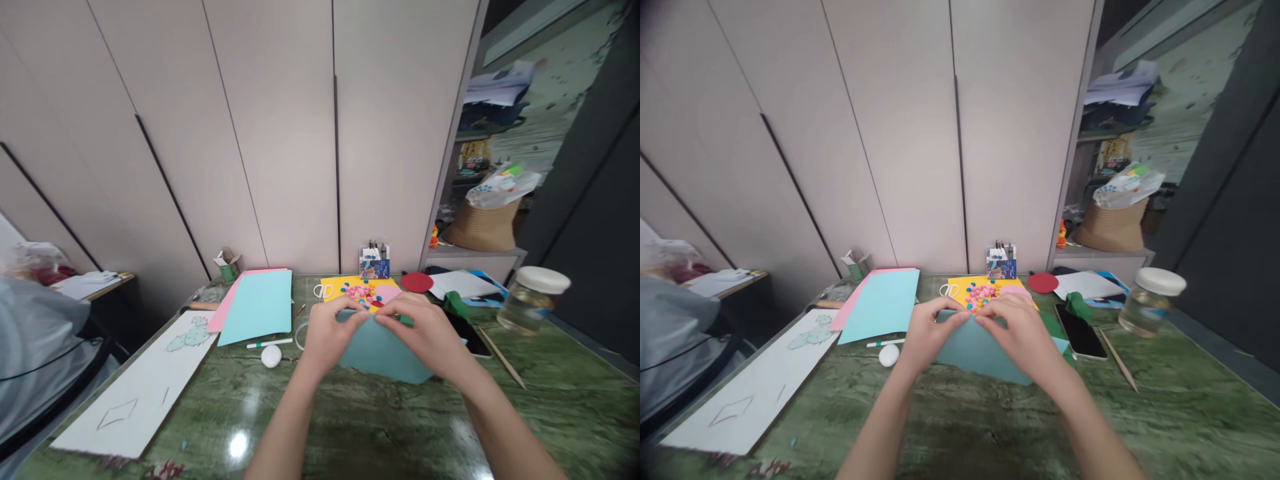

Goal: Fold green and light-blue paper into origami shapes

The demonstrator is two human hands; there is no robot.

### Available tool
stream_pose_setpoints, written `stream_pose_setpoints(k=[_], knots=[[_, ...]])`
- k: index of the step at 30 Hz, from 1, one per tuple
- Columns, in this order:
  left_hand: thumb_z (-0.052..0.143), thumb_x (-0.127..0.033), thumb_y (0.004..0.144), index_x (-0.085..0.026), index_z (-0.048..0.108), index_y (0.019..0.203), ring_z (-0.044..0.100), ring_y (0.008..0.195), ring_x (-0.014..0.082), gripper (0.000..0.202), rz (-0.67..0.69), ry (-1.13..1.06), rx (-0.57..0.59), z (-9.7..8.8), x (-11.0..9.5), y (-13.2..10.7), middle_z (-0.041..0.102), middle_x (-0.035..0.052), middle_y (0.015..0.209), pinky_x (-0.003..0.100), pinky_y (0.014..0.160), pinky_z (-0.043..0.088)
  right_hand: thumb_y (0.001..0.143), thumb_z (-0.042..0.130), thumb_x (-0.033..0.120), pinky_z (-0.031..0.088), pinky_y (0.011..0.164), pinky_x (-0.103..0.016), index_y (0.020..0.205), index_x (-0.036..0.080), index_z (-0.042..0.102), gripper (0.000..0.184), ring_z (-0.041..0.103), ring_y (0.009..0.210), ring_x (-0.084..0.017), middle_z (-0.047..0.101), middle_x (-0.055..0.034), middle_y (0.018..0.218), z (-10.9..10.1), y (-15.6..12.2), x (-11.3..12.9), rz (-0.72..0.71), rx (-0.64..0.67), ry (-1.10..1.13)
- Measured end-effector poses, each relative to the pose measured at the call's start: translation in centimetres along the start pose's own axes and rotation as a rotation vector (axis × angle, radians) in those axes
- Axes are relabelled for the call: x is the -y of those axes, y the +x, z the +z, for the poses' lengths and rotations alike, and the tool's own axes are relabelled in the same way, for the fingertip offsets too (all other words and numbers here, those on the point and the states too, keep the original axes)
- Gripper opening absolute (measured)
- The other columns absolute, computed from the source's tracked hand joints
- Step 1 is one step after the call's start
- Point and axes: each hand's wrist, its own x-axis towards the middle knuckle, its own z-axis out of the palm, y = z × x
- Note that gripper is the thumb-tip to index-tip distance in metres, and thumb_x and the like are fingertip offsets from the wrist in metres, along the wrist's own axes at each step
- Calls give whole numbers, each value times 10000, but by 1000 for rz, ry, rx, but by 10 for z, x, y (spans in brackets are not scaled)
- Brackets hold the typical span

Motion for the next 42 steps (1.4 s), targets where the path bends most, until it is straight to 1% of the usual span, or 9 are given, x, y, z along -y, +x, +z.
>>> stream_pose_setpoints(k=[6, 10, 16, 22, 25, 31, 35, 39, 42], knots=[[619, -274, 772, -172, 662, 735, 627, 777, 177, 117, -25, 43, -131, -24, 6, 4, 700, 16, 781, 270, 752, 458, 842, 534, 350, 410, 767, -371, 764, 242, 651, 178, 595, 850, -230, 686, -44, 871, -18, -2, -12, 61, 28, 6], [621, -291, 760, -166, 661, 728, 620, 775, 184, 134, -46, 52, -186, -40, 13, 6, 696, 23, 775, 276, 747, 456, 855, 513, 392, 405, 748, -364, 749, 242, 649, 229, 586, 819, -229, 683, -41, 848, -30, -3, -18, 83, 65, 8], [633, -293, 748, -170, 667, 720, 608, 762, 180, 130, -66, 64, -231, -49, 15, 5, 693, 16, 764, 259, 701, 441, 847, 516, 422, 409, 703, -334, 742, 242, 641, 243, 586, 775, -215, 676, -28, 819, -43, -7, -34, 132, 69, 23], [643, -288, 749, -162, 670, 722, 588, 726, 159, 132, -71, 23, -185, -48, 15, 6, 681, 16, 744, 242, 659, 424, 844, 520, 445, 410, 708, -334, 765, 244, 641, 248, 584, 775, -209, 667, -22, 820, -51, -12, -45, 157, 101, 22], [649, -288, 740, -150, 660, 697, 565, 662, 145, 144, -103, -16, -151, -54, 18, 5, 665, 18, 698, 229, 602, 414, 844, 525, 441, 415, 719, -331, 778, 247, 647, 239, 583, 789, -203, 662, -21, 833, -58, -15, -49, 145, 116, 6], [631, -276, 751, -144, 633, 692, 560, 664, 134, 145, -108, -43, -113, -64, 24, 5, 646, 14, 696, 220, 618, 420, 857, 502, 440, 428, 720, -334, 763, 235, 650, 269, 572, 812, -206, 649, -40, 844, -68, -18, -52, 98, 162, -44], [617, -255, 761, -147, 604, 694, 553, 654, 129, 128, -121, -28, -42, -57, 27, 8, 621, 0, 680, 218, 618, 416, 868, 477, 440, 428, 769, -375, 817, 233, 658, 280, 572, 860, -230, 655, -54, 868, -60, -17, -57, 95, 156, -174], [606, -219, 780, -155, 616, 699, 574, 698, 131, 104, -65, 18, -10, -40, 19, 7, 647, -1, 716, 222, 667, 424, 854, 518, 418, 346, 934, -494, 985, 253, 651, 249, 552, 986, -265, 661, -58, 998, -33, -13, -53, 71, 127, -269], [613, -207, 789, -167, 632, 693, 588, 705, 128, 106, -8, 56, 44, -28, 9, 4, 665, -8, 723, 216, 673, 423, 871, 509, 391, 300, 996, -502, 1072, 279, 628, 259, 519, 1064, -246, 634, -47, 1092, -11, -7, -36, -18, 183, -199]])
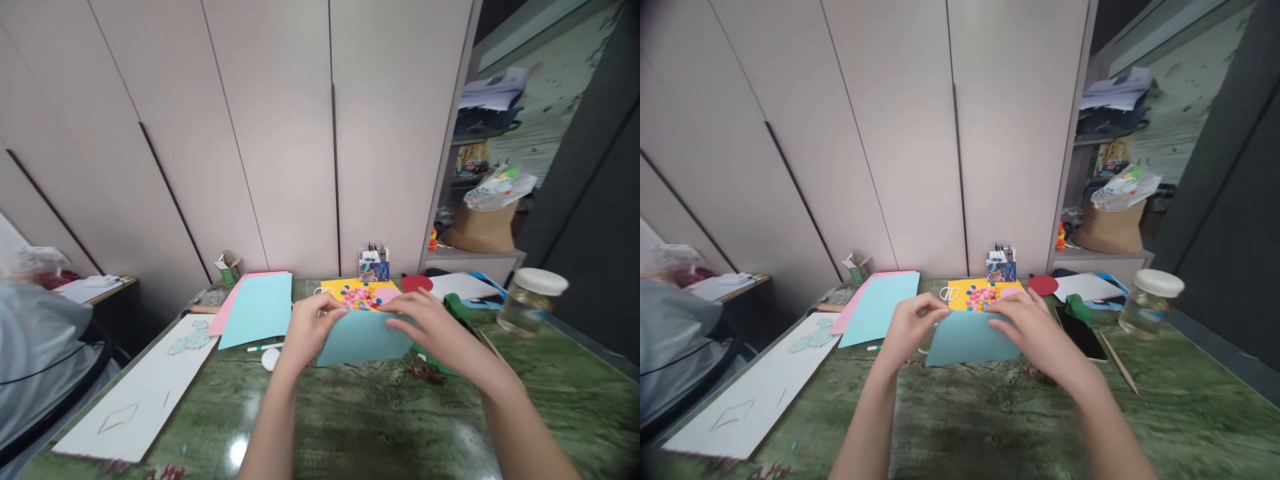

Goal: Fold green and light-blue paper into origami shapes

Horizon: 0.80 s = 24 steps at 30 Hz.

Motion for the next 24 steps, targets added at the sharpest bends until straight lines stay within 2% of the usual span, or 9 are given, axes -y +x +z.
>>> stream_pose_setpoints(k=[3, 6, 9, 11, 13, 17, 24], knots=[[614, -204, 798, -180, 635, 711, 600, 724, 127, 92, 47, 42, 26, 5, -7, -3, 677, -16, 750, 217, 695, 430, 899, 482, 310, 261, 1031, -496, 986, 279, 662, 203, 543, 1004, -204, 652, -28, 990, 7, 7, 18, -65, -28, 28], [611, -211, 806, -197, 639, 772, 613, 774, 137, 46, 75, 122, 60, 6, -8, -5, 688, -19, 812, 233, 736, 438, 890, 506, 264, 198, 1056, -517, 887, 271, 677, 171, 569, 935, -180, 665, -6, 884, 9, 9, 23, -106, -60, 0], [644, -232, 784, -219, 641, 885, 624, 833, 151, 101, 90, 183, 128, 10, -6, -6, 696, -18, 892, 250, 773, 445, 880, 526, 255, 190, 1054, -527, 855, 280, 680, 158, 573, 922, -173, 664, 8, 860, 11, 7, 25, -130, -73, -31], [643, -234, 788, -222, 645, 879, 626, 842, 154, 92, 108, 226, 148, 15, -5, -5, 699, -20, 899, 254, 778, 444, 882, 523, 253, 203, 1050, -523, 849, 280, 682, 164, 568, 932, -172, 660, 7, 876, 14, 6, 28, -136, -80, -42], [618, -229, 811, -215, 648, 823, 626, 821, 151, 35, 132, 274, 153, 19, -5, -4, 701, -22, 868, 252, 755, 441, 886, 516, 253, 207, 1050, -518, 863, 278, 680, 167, 562, 945, -172, 657, 5, 885, 16, 6, 32, -135, -85, -47], [574, -246, 846, -202, 631, 807, 611, 797, 160, 82, 205, 390, 121, 25, -6, -4, 687, -3, 837, 259, 710, 428, 905, 481, 270, 225, 1039, -513, 891, 275, 672, 192, 556, 942, -172, 651, -1, 882, 15, 8, 36, -132, -84, -60], [545, -260, 862, -202, 602, 804, 586, 795, 168, 100, 283, 484, 99, 27, -8, -6, 667, 0, 817, 275, 719, 410, 903, 482, 277, 198, 1046, -513, 845, 270, 657, 184, 556, 912, -170, 651, 11, 816, 8, 7, 30, -171, -74, -88]])
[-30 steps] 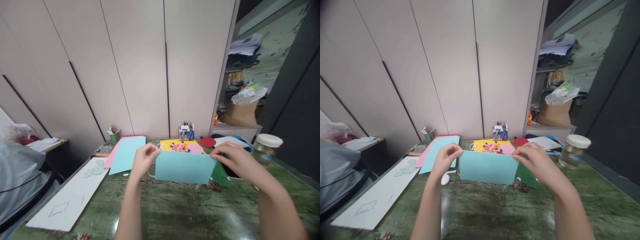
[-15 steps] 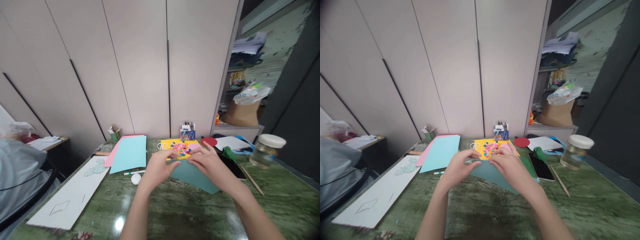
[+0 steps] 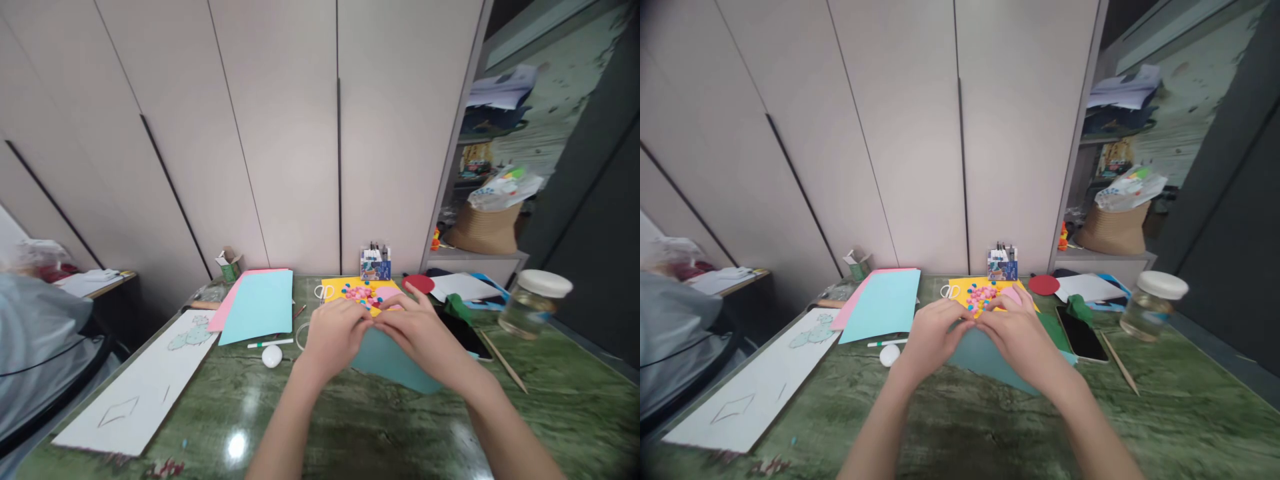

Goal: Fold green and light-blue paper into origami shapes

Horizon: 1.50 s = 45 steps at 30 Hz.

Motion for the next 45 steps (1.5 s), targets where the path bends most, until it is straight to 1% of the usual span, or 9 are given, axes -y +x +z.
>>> stream_pose_setpoints(k=[6, 14, 19, 22, 24, 29, 33, 40, 45], knots=[[512, -254, 881, -207, 570, 789, 559, 776, 159, 118, -39, 46, 8, -19, 9, -2, 644, -8, 816, 268, 678, 386, 893, 497, 280, 205, 1044, -508, 824, 269, 663, 180, 548, 931, -179, 646, 2, 852, -7, -2, -5, 20, 28, 27], [507, -244, 877, -211, 568, 797, 555, 793, 165, 107, -49, 100, 12, -25, 15, -4, 642, -7, 829, 276, 693, 382, 895, 486, 281, 204, 1051, -515, 825, 270, 675, 202, 560, 923, -175, 652, -2, 846, -10, -4, -9, 21, 58, 5], [481, -229, 871, -196, 573, 812, 579, 799, 178, 114, -282, 98, -269, -49, 48, -13, 644, 15, 828, 292, 731, 406, 905, 435, 354, 246, 1013, -558, 848, 259, 672, 261, 582, 930, -210, 667, -29, 901, -21, -16, -39, 125, -16, -38], [480, -258, 872, -185, 582, 793, 597, 805, 175, 148, -349, -39, -406, -52, 51, -13, 651, 17, 809, 282, 743, 423, 905, 428, 374, 286, 997, -538, 845, 258, 668, 273, 581, 926, -215, 666, -36, 900, -22, -17, -43, 125, -2, -2], [482, -272, 875, -182, 605, 803, 605, 833, 166, 169, -325, -171, -345, -44, 39, -9, 667, 21, 841, 271, 765, 435, 908, 433, 344, 309, 990, -517, 848, 254, 664, 255, 575, 928, -208, 661, -36, 899, -18, -13, -36, 97, 29, 29], [657, -281, 761, -219, 669, 910, 628, 792, 155, 162, -285, -379, 6, -8, 2, 2, 706, -4, 890, 248, 724, 468, 908, 453, 306, 284, 1012, -507, 831, 251, 667, 234, 551, 925, -193, 638, -29, 883, -3, -2, -11, 52, 96, 79], [627, -224, 793, -215, 683, 767, 639, 745, 143, 63, -219, -352, 29, 7, -4, 4, 719, -22, 798, 245, 712, 460, 914, 439, 322, 306, 992, -515, 859, 258, 667, 243, 538, 920, -196, 630, -31, 879, 5, 1, -4, 53, 118, 102], [634, -214, 786, -210, 662, 826, 645, 795, 161, 49, -209, -272, 53, 12, 4, 3, 715, -12, 846, 264, 734, 461, 914, 431, 260, 253, 1038, -538, 914, 253, 640, 209, 547, 948, -189, 625, -33, 870, 14, 1, -3, 73, 100, 70], [557, -225, 847, -200, 635, 845, 622, 794, 162, 82, -131, -174, 84, 12, 6, 3, 692, 7, 860, 260, 704, 445, 889, 476, 273, 297, 1010, -529, 814, 231, 597, 149, 562, 867, -188, 613, -21, 814, 14, 1, -4, 80, 47, 57]])
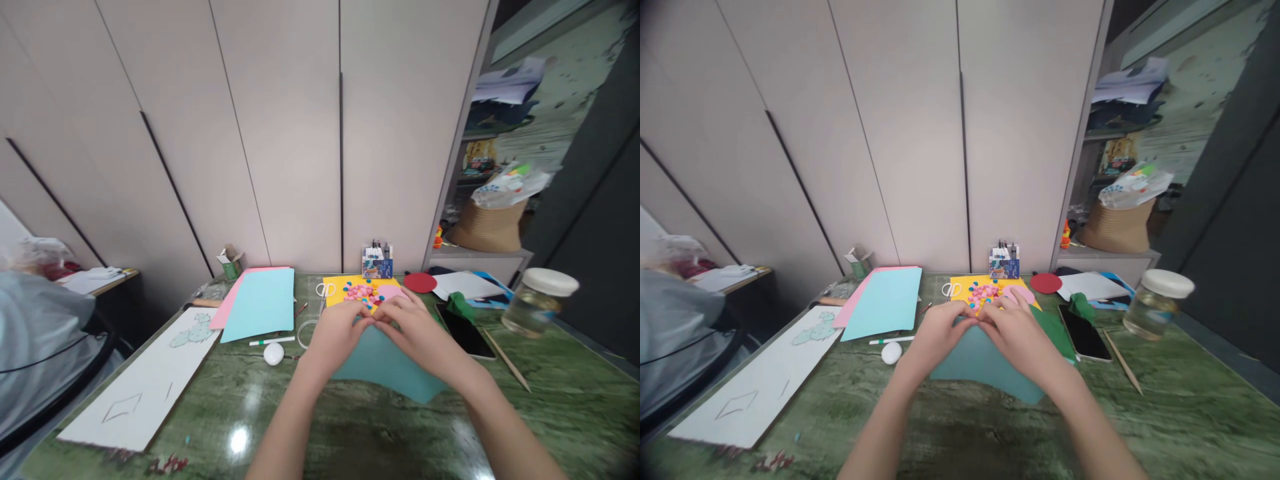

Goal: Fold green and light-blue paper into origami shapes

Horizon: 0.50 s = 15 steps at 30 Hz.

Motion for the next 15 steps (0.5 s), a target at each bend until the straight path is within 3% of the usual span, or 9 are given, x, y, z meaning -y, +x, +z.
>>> stream_pose_setpoints(k=[8, 15], knots=[[471, -306, 906, -195, 604, 851, 609, 814, 173, 182, 170, 231, -81, 0, -4, 1, 683, 18, 856, 290, 722, 400, 877, 492, 270, 238, 1038, -508, 808, 238, 581, 117, 556, 893, -185, 611, -18, 842, -14, -2, -2, 2, -37, -27], [471, -279, 907, -196, 602, 826, 594, 786, 166, 175, 121, 244, -207, -20, 10, -2, 678, 20, 832, 289, 716, 392, 869, 484, 309, 280, 990, -513, 800, 248, 602, 150, 559, 922, -202, 630, -17, 865, -29, -10, -25, 25, -19, -80]])
